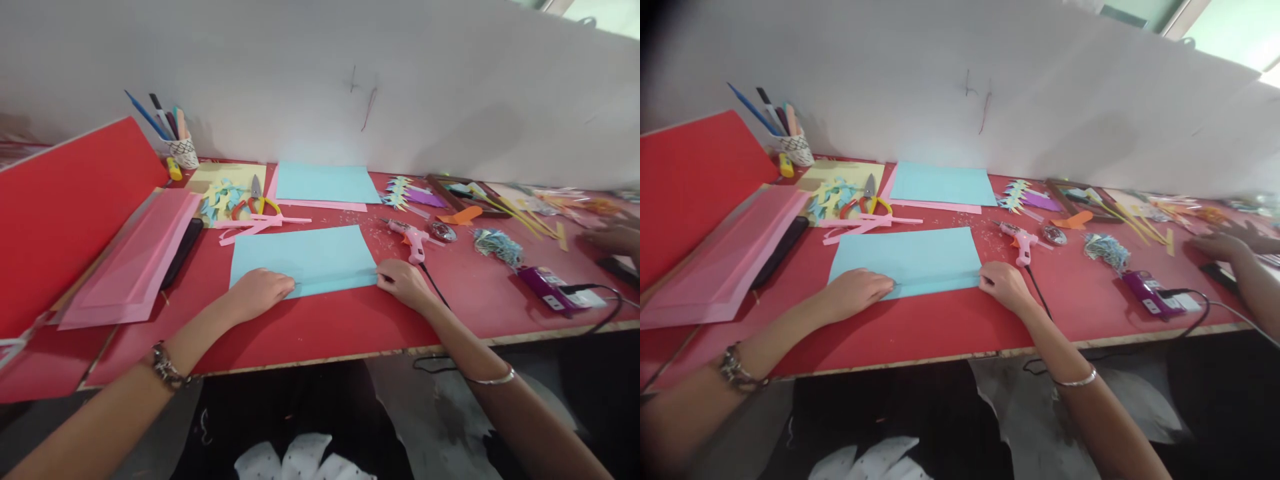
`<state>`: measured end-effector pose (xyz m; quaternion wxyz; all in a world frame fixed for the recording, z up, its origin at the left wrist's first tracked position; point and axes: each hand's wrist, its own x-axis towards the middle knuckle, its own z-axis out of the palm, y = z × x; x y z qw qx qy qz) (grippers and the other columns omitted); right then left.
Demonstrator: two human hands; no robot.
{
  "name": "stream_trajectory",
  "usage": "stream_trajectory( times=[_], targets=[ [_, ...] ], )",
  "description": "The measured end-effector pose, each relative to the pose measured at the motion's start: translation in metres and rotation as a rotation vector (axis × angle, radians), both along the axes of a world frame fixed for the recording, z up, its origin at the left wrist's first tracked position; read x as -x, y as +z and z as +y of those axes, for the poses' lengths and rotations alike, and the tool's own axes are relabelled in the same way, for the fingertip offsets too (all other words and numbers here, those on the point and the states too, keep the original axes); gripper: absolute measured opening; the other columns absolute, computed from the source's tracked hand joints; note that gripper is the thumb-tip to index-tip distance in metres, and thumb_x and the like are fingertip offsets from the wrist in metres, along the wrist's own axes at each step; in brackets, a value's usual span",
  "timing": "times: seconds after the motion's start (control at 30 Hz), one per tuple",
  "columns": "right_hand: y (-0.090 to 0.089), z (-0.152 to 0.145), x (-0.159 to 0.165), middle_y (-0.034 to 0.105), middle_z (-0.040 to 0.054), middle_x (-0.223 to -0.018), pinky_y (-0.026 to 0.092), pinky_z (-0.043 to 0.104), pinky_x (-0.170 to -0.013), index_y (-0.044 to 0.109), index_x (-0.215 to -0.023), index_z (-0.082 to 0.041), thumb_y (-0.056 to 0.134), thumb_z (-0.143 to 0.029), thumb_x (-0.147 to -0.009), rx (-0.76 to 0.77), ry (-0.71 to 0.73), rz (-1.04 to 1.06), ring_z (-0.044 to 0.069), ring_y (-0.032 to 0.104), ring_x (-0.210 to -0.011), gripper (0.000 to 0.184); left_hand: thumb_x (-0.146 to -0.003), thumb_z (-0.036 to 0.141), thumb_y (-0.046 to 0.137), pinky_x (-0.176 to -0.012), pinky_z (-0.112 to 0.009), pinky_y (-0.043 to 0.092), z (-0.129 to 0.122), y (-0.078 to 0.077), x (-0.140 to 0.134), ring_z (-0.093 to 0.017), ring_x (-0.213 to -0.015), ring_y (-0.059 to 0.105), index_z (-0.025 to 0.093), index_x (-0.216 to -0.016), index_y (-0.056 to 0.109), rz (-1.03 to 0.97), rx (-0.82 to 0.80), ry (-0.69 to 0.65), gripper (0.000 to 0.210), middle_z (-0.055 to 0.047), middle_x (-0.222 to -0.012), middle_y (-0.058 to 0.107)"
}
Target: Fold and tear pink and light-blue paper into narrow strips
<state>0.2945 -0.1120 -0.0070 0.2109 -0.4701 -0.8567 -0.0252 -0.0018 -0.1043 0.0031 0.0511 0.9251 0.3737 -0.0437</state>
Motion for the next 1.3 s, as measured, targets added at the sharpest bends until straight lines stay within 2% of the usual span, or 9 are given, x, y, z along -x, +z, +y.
stream_trajectory(
  times=[0.17, 0.3, 0.4, 0.47, 0.53, 0.67, 0.97, 1.13, 1.3],
  targets=[
    [-0.001, -0.008, -0.004, 0.045, 0.0006, -0.053, 0.030, 0.024, -0.053, 0.041, -0.054, -0.020, 0.035, -0.014, -0.071, 0.007, -0.101, 0.024, 0.012, 0.040, -0.052, 0.019, -0.082, 0.014, 0.029, -0.058, -0.025, 0.031, -0.003, 0.002, 0.010, -0.013, -0.059, 0.052, 0.019, -0.062, 0.044, -0.016, 0.012, -0.046, 0.026, 0.002, -0.066, 0.060],
    [0.004, -0.015, 0.002, 0.047, 0.0017, -0.054, 0.031, 0.026, -0.055, 0.045, -0.057, -0.020, 0.036, -0.015, -0.074, -0.100, -0.227, 0.070, 0.014, 0.041, -0.053, 0.020, -0.084, 0.018, 0.027, -0.060, -0.026, 0.033, -0.005, 0.004, 0.019, -0.013, -0.057, 0.052, 0.019, -0.061, 0.045, -0.037, 0.026, -0.019, 0.030, 0.002, -0.064, 0.060],
    [0.012, -0.019, 0.024, 0.058, 0.0070, -0.075, 0.036, 0.029, -0.065, 0.054, -0.079, -0.018, 0.036, -0.018, -0.078, -0.125, -0.136, 0.129, 0.018, 0.049, -0.069, 0.019, -0.086, 0.023, 0.027, -0.062, -0.026, 0.034, -0.005, 0.005, 0.020, -0.014, -0.058, 0.054, 0.020, -0.063, 0.049, -0.048, 0.020, -0.025, 0.032, 0.001, -0.066, 0.062],
    [0.017, -0.020, 0.045, 0.058, 0.0094, -0.093, 0.037, 0.032, -0.073, 0.054, -0.094, -0.017, 0.038, -0.022, -0.081, -0.025, -0.009, 0.084, 0.020, 0.050, -0.083, 0.021, -0.086, 0.027, 0.029, -0.061, -0.027, 0.035, -0.005, 0.006, 0.018, -0.015, -0.060, 0.056, 0.020, -0.065, 0.053, -0.029, 0.004, -0.017, 0.033, 0.000, -0.069, 0.064],
    [0.019, -0.021, 0.066, 0.057, 0.0094, -0.097, 0.036, 0.033, -0.077, 0.053, -0.098, -0.017, 0.042, -0.026, -0.082, 0.127, 0.085, -0.010, 0.021, 0.049, -0.088, 0.021, -0.086, 0.030, 0.031, -0.060, -0.027, 0.035, -0.004, 0.006, 0.015, -0.017, -0.063, 0.058, 0.020, -0.070, 0.056, -0.012, -0.015, 0.001, 0.031, -0.002, -0.072, 0.066],
    [0.015, -0.022, 0.095, 0.057, 0.0084, -0.089, 0.037, 0.032, -0.076, 0.055, -0.090, -0.015, 0.045, -0.023, -0.083, 0.339, 0.117, -0.124, 0.019, 0.049, -0.084, 0.015, -0.086, 0.026, 0.035, -0.059, -0.026, 0.035, -0.006, 0.007, 0.002, -0.017, -0.068, 0.060, 0.019, -0.080, 0.057, -0.058, -0.055, 0.008, 0.023, -0.002, -0.077, 0.066],
    [0.012, -0.021, 0.101, 0.056, 0.0033, -0.074, 0.032, 0.029, -0.071, 0.050, -0.073, -0.016, 0.043, -0.017, -0.082, 0.466, 0.115, -0.089, 0.015, 0.049, -0.071, 0.011, -0.084, 0.022, 0.041, -0.057, -0.026, 0.037, -0.012, -0.004, -0.037, -0.017, -0.065, 0.060, 0.017, -0.073, 0.053, -0.130, -0.083, -0.080, 0.017, -0.002, -0.068, 0.062],
    [0.013, -0.023, 0.093, 0.054, 0.0010, -0.068, 0.030, 0.026, -0.068, 0.045, -0.066, -0.018, 0.042, -0.019, -0.083, 0.472, 0.167, -0.021, 0.014, 0.047, -0.068, 0.017, -0.080, 0.014, 0.038, -0.049, -0.024, 0.031, -0.011, -0.009, -0.020, -0.014, -0.055, 0.056, 0.018, -0.067, 0.051, -0.109, -0.193, -0.152, 0.019, 0.000, -0.061, 0.059],
    [0.013, -0.023, 0.088, 0.053, 0.0007, -0.067, 0.029, 0.026, -0.068, 0.042, -0.065, -0.018, 0.040, -0.021, -0.084, 0.495, 0.196, 0.012, 0.013, 0.046, -0.066, 0.020, -0.076, 0.011, 0.036, -0.048, -0.024, 0.028, -0.012, -0.011, 0.008, -0.011, -0.050, 0.051, 0.019, -0.062, 0.049, -0.074, -0.247, -0.108, 0.021, 0.002, -0.056, 0.055]
  ],
)
